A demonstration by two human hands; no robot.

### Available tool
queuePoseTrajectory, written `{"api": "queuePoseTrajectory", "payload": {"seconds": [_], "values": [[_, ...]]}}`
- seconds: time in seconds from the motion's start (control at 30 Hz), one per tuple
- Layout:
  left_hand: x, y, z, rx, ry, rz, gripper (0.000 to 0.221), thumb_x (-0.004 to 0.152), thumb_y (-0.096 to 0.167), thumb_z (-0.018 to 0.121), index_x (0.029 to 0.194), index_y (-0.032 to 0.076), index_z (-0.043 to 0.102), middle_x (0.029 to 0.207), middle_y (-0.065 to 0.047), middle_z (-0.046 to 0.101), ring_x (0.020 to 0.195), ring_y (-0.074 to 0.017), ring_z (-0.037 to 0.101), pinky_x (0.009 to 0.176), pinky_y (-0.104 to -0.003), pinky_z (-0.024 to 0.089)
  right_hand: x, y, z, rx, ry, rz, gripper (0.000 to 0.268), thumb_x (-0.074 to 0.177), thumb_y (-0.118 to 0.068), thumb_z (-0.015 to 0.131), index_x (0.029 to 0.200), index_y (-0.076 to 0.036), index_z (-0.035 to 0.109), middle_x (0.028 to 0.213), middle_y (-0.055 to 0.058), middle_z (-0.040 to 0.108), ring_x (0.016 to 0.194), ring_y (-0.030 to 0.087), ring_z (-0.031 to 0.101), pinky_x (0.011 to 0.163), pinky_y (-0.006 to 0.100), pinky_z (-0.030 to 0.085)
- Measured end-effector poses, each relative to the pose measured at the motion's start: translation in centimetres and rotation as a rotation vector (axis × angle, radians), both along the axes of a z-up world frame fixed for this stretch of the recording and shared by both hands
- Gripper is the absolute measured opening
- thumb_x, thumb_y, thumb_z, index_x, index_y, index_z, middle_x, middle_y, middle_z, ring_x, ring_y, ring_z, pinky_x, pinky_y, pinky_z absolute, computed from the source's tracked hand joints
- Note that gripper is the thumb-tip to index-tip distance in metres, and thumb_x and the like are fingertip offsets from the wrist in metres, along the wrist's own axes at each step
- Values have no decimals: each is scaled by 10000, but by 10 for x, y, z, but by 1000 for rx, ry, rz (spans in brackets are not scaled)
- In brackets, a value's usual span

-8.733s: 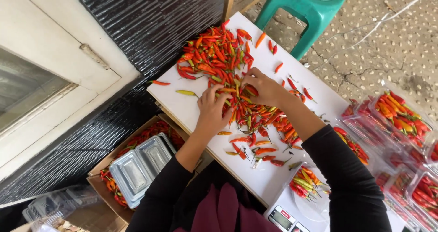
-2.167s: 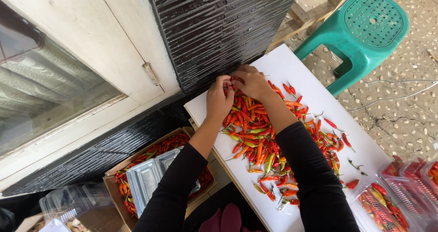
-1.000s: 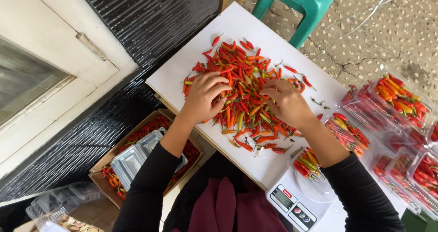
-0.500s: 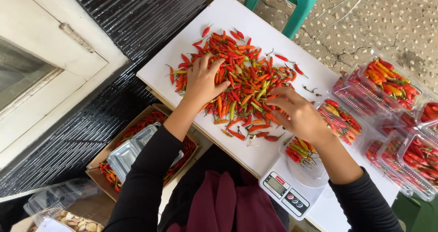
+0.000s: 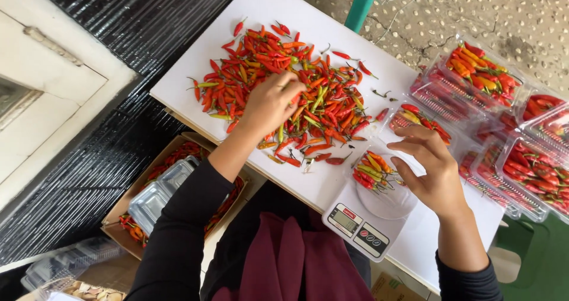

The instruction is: Weighing red chili peppers on a digital scale for packaging

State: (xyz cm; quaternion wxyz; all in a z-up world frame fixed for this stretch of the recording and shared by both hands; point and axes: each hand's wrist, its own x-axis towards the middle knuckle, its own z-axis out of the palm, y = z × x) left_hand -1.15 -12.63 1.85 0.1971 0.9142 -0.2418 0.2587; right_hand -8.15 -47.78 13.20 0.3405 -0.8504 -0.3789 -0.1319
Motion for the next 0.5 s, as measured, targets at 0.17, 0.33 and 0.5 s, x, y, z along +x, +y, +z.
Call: {"api": "queuePoseTrajectory", "payload": {"seconds": [0.17, 0.33, 0.5], "values": [[-24, -42, 21, -130, 23, -107, 236, 924, 56, 706, 1143, 109, 634, 1082, -77, 572, 945, -280, 688, 765, -364, 612, -7, -2, -2, 22, 26, -44, 229, 883, 8, 731, 1107, -34, 751, 1189, 190, 650, 959, 353, 695, 846, 470, 552], [-26, -66, 30, -424, 174, -176, 228, 966, 108, 697, 1177, 104, 612, 1058, -105, 626, 1004, -349, 705, 829, -440, 623, -8, 0, -3, 67, 55, -75, 212, 880, 3, 742, 1085, -46, 763, 1147, 173, 673, 951, 331, 701, 842, 459, 553], [-35, -95, 32, -1003, 726, -451, 242, 1025, 258, 648, 1186, 78, 631, 858, -84, 636, 658, -128, 622, 566, -231, 544, -2, -5, -19, 178, 129, -111, 228, 902, -4, 740, 1129, -29, 738, 1103, 144, 704, 838, 293, 730, 672, 363, 574]]}}
